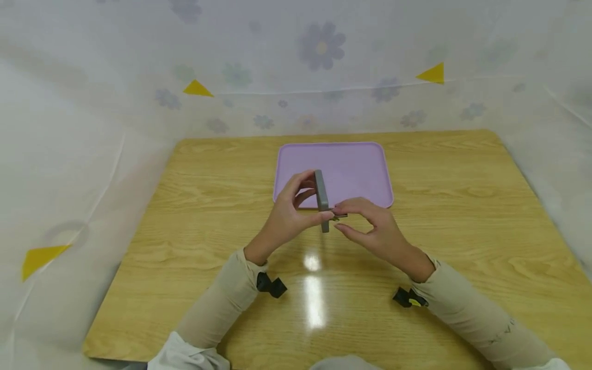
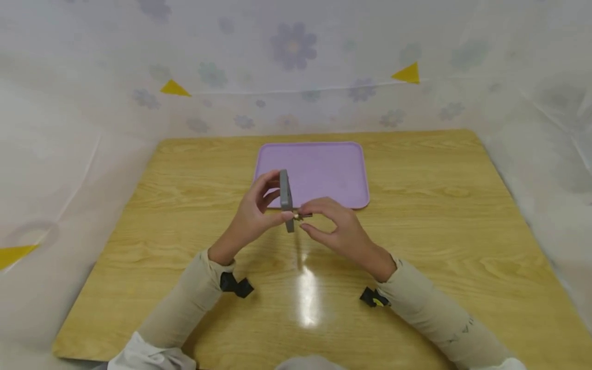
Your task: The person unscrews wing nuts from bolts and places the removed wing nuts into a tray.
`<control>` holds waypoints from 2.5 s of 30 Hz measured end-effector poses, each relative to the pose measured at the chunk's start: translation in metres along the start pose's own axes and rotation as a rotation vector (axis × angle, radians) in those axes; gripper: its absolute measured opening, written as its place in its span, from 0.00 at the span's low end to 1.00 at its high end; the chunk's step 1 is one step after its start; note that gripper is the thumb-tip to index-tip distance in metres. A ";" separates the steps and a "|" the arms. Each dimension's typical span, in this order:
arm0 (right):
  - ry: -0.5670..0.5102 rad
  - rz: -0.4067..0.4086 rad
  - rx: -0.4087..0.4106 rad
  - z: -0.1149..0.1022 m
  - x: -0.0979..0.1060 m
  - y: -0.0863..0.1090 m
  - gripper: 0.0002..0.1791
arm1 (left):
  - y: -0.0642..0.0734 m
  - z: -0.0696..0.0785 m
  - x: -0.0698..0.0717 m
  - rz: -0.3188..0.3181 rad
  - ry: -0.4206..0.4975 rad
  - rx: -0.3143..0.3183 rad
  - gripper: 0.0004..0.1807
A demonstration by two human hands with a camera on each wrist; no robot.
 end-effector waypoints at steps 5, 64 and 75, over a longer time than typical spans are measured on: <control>-0.041 0.048 -0.178 0.011 0.007 0.004 0.13 | 0.000 0.002 0.004 0.020 -0.002 -0.028 0.41; -0.431 0.085 -0.622 0.070 -0.004 0.034 0.16 | -0.001 0.001 -0.004 0.012 -0.016 -0.046 0.41; -0.684 0.046 -0.901 0.084 -0.020 0.048 0.14 | -0.001 0.001 -0.005 0.004 -0.005 -0.035 0.41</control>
Point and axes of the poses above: each hand's wrist, its own y-axis away from the middle knuckle, its own x-axis out of the back of the hand, z = x × y, the point moved 9 cm from there along -y, towards the middle knuckle, and after that the axes turned 2 degrees about -y, right-handed, at the moved point
